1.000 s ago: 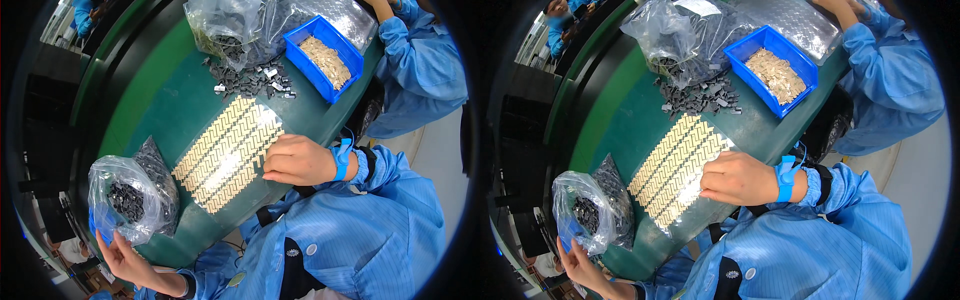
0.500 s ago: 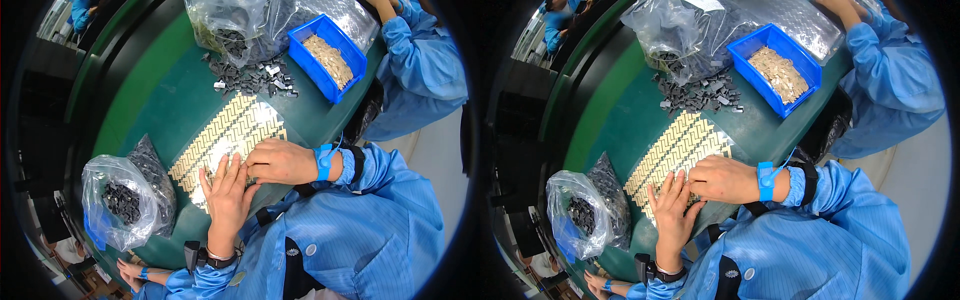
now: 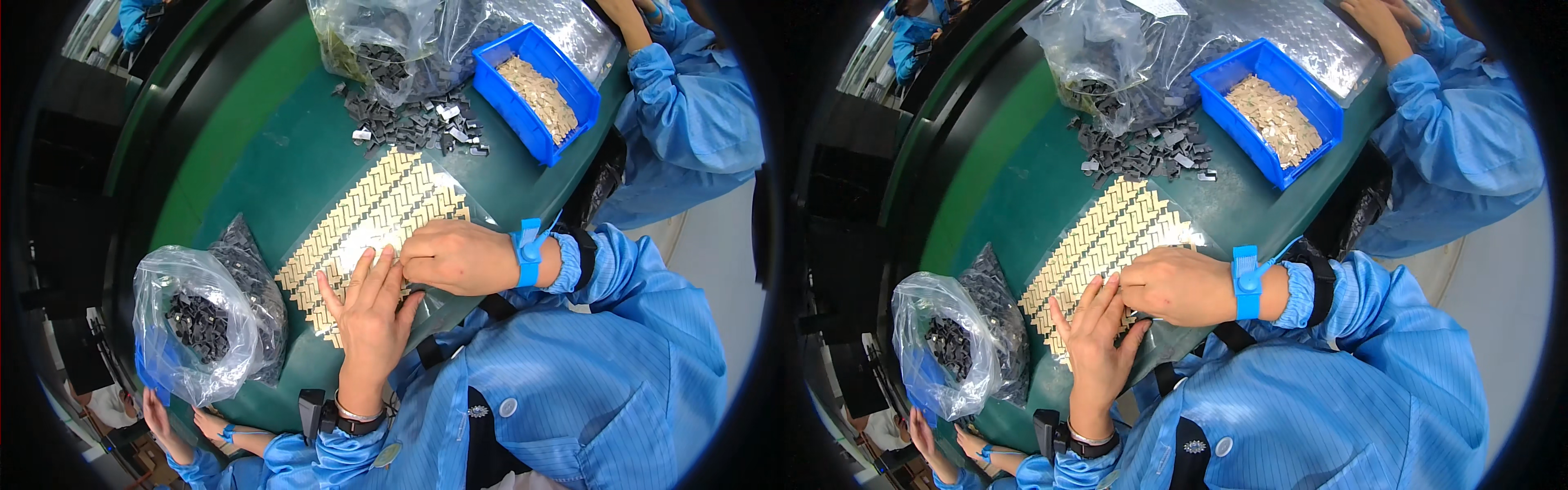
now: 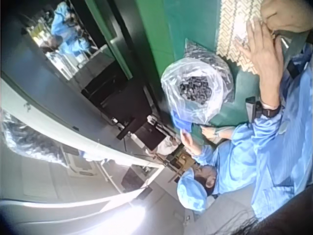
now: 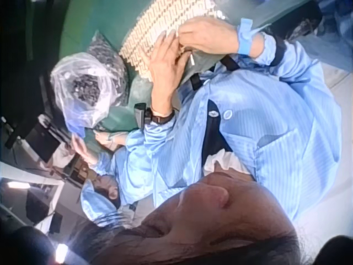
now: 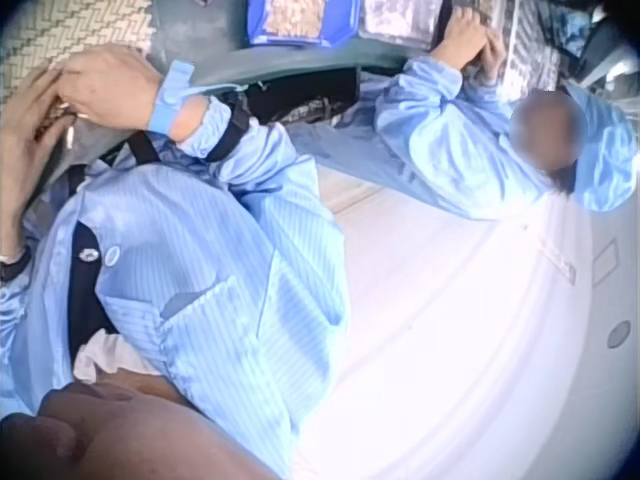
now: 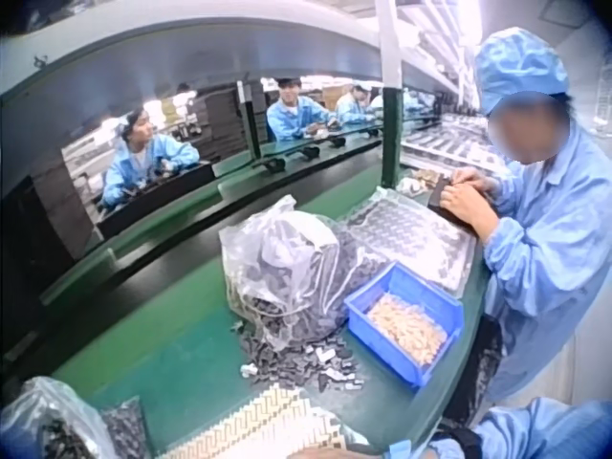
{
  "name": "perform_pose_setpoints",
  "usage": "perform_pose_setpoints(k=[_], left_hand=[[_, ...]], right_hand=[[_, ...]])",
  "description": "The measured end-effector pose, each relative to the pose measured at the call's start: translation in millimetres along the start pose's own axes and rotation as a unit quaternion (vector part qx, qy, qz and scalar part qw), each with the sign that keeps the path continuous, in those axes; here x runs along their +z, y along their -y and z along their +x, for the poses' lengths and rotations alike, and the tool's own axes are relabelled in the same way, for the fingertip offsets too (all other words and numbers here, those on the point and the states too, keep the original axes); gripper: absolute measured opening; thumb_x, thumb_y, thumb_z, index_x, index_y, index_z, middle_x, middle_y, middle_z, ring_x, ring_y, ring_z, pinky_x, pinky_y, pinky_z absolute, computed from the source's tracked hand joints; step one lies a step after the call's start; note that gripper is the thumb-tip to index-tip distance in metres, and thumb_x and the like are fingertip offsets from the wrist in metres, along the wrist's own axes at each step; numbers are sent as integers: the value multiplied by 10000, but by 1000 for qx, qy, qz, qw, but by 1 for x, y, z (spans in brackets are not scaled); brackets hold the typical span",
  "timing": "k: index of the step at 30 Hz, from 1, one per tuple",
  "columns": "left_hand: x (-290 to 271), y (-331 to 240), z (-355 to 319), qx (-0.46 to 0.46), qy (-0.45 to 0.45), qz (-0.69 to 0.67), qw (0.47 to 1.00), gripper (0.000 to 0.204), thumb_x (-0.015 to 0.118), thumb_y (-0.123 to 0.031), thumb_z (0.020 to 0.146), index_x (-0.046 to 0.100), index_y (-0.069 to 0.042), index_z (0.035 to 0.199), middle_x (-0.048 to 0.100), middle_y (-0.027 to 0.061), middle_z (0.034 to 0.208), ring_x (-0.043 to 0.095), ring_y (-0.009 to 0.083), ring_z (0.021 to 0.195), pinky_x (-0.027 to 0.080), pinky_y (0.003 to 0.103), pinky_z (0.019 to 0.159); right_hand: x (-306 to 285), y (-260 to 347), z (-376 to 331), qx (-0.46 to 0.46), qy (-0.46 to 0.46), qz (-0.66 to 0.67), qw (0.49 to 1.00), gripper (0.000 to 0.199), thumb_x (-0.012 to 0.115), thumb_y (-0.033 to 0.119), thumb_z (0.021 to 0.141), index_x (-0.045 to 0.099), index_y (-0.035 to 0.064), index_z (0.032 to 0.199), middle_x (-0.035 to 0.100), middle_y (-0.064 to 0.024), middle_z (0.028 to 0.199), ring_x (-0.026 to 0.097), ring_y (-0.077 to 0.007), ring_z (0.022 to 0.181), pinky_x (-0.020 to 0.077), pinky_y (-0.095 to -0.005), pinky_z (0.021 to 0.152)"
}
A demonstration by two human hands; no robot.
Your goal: The worker is assembling small plastic and metal components by inserting them into a template.
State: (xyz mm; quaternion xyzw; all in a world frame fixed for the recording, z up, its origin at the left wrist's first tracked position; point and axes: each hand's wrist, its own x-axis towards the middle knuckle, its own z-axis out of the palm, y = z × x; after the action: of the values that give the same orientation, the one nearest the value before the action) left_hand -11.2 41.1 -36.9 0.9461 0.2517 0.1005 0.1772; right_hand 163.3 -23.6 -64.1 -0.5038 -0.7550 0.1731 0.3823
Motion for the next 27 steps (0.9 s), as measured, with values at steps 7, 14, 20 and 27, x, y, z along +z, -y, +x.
perform_pose_setpoints(k=[7,14,20,27], left_hand=[[3,2,8,-11,-54,-131,990,410,693,-115,641,607,-38,1034,542,123,1136,506,291,1097,172,515,1038],[-22,-12,-5,-147,24,-743,653,308,604,-132,752,585,92,963,600,208,965,589,249,871,450,362,801],[-29,-13,-14,-157,153,-837,501,171,570,-29,799,607,96,909,633,218,778,600,211,573,502,292,538],[-36,-36,-18,-221,7,-766,603,120,552,58,820,612,90,918,639,185,764,626,201,610,526,283,552]], right_hand=[[-30,12,0,-50,-139,-16,989,85,587,114,740,600,69,811,575,-32,870,551,-212,768,426,-327,664],[-40,37,3,-125,-149,96,976,114,598,120,741,619,97,851,560,-4,840,546,-196,770,416,-314,663],[-44,39,0,-154,-107,118,975,158,638,126,781,657,94,935,593,-11,910,537,-207,811,410,-333,670],[-48,48,1,-113,-164,77,977,154,645,160,735,613,90,868,546,-19,864,536,-203,778,411,-330,660]])
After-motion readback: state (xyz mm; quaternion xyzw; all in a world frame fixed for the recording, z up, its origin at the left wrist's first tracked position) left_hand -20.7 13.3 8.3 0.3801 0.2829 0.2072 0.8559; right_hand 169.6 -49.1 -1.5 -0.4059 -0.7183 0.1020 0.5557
